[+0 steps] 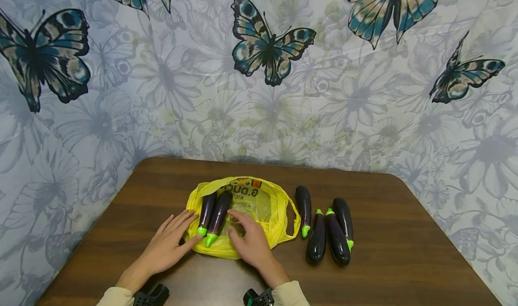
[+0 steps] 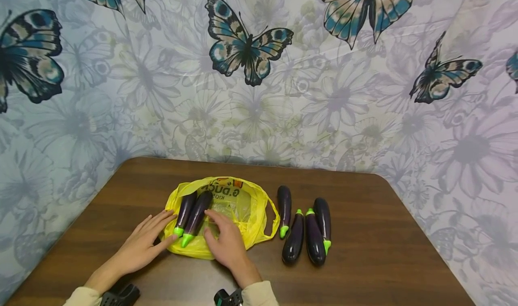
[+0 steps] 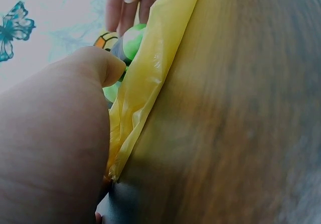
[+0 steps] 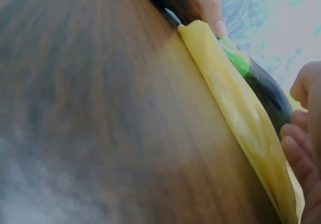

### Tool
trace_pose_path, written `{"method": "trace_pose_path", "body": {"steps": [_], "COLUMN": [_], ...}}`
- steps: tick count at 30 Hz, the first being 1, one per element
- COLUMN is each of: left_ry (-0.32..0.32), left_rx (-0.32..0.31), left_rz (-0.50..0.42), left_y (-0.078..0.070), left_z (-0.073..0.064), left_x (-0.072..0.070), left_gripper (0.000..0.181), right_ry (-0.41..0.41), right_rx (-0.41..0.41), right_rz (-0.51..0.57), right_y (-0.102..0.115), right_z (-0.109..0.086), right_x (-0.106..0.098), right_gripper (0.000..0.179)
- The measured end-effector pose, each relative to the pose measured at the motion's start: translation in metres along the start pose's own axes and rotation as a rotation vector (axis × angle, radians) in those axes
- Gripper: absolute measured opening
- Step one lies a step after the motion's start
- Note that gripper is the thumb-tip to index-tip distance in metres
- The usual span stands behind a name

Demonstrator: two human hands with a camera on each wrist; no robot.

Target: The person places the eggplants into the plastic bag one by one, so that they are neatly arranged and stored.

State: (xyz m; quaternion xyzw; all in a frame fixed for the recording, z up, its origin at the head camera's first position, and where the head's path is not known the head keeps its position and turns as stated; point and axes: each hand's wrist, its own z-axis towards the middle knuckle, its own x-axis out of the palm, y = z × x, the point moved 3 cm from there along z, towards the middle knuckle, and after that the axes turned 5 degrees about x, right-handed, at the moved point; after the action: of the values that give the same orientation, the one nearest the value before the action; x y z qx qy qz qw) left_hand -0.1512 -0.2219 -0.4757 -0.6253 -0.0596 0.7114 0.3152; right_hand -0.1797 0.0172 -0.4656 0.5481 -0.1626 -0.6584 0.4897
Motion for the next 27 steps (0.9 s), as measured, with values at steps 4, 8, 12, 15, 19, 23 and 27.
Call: {"method": "trace_pose_path", "body": {"steps": [4,8,12,15,19,23,27], "left_ry": [-0.001,0.001,0.001,0.000,0.001,0.003,0.002], "left_rx": [-0.001,-0.006,-0.003,0.000,0.002,0.001,0.005], "left_rz": [0.006,0.008,0.010,0.007,0.003,0.001,0.000], "left_y": [0.001,0.001,0.001,0.000,0.000,0.000,0.001], "left_z": [0.000,0.000,0.000,-0.001,-0.001,0.000,0.000], "left_x": [0.002,0.003,0.002,0.001,0.001,0.001,0.001], "left_gripper": [0.067,0.068,0.068,0.068,0.068,0.068,0.068], "right_ry": [-0.057,-0.091,-0.122,-0.139,-0.165,-0.198,-0.218], "right_rx": [-0.038,-0.067,-0.099,-0.126,-0.163,-0.197,-0.227], "right_rz": [0.002,0.000,-0.003,-0.011,-0.035,-0.063,-0.071], "right_y": [0.000,-0.001,-0.002,-0.003,-0.002,0.000,-0.001], "right_z": [-0.002,-0.004,-0.005,-0.007,-0.011,-0.014,-0.017], "right_x": [-0.002,-0.003,-0.005,-0.007,-0.010,-0.015,-0.018], "right_gripper": [0.040,0.038,0.038,0.037,0.037,0.039,0.042]}}
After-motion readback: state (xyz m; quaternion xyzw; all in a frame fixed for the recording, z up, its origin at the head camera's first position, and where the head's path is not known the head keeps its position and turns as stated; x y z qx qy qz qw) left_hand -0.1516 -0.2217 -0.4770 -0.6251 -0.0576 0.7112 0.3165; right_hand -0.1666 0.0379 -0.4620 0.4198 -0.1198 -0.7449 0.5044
